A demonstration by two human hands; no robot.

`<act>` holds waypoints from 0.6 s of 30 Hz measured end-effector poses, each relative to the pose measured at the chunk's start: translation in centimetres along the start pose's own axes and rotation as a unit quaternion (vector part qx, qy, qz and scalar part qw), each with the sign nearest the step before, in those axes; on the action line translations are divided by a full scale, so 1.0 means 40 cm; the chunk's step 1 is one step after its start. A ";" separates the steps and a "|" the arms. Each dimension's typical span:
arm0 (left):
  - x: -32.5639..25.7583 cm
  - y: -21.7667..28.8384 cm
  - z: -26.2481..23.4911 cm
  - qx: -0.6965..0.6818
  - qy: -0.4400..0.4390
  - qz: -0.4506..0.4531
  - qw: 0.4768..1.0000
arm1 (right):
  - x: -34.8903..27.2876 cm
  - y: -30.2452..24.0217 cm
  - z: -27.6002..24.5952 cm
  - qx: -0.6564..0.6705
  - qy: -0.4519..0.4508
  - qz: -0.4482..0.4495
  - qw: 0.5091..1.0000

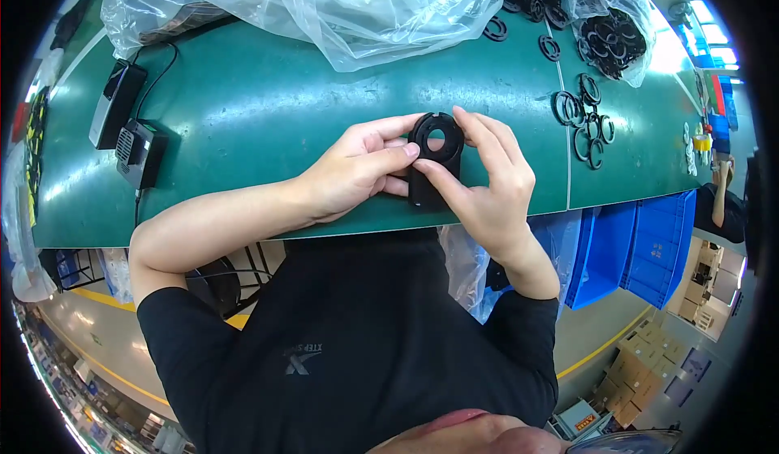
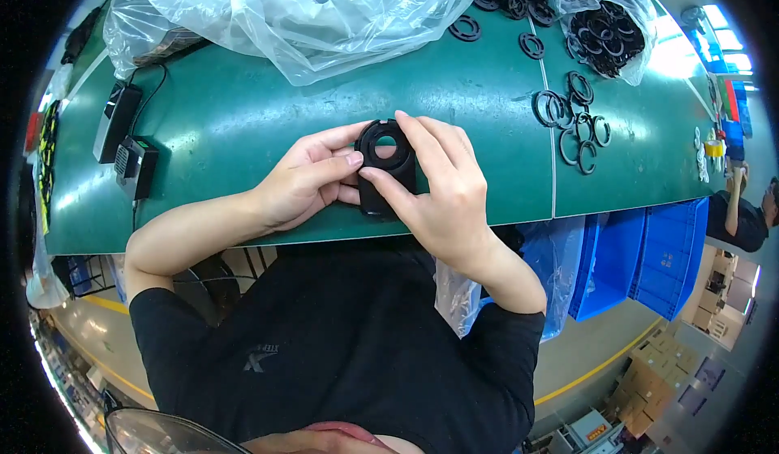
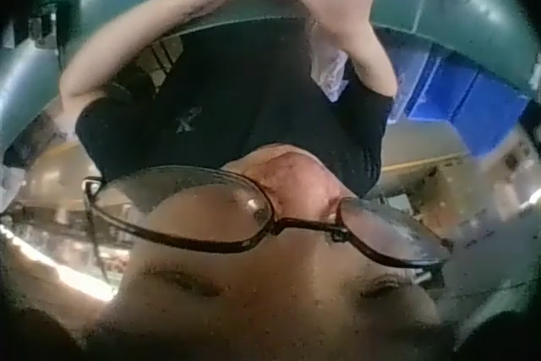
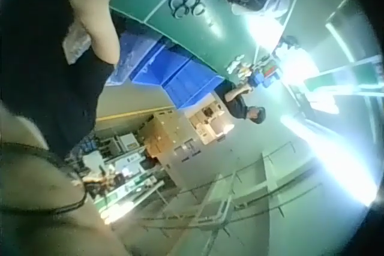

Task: The person assembles black plastic circular components by hand, fitting a plastic ring into a base housing.

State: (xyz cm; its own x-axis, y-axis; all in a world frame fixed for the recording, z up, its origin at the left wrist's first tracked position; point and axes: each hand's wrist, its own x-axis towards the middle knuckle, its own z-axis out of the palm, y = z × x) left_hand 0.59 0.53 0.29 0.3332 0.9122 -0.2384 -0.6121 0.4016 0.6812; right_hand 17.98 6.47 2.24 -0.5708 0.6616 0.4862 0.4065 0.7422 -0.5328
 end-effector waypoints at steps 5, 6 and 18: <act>0.002 -0.003 -0.003 0.074 0.024 0.003 0.997 | -0.010 -0.007 0.009 -0.010 0.023 -0.003 1.000; 0.001 -0.003 -0.002 0.074 0.025 0.002 0.997 | -0.010 -0.009 0.008 -0.012 0.025 -0.006 1.000; -0.015 0.004 0.023 0.165 0.050 0.007 0.985 | 0.025 0.013 -0.019 0.157 -0.045 0.096 0.982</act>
State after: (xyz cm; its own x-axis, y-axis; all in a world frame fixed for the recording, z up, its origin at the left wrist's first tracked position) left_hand 0.94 -0.04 1.16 0.2442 0.9277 -0.2823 -0.3437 0.3550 0.8694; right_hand 18.16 7.59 2.99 -0.5721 0.7635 0.2995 0.2817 0.5259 -0.8025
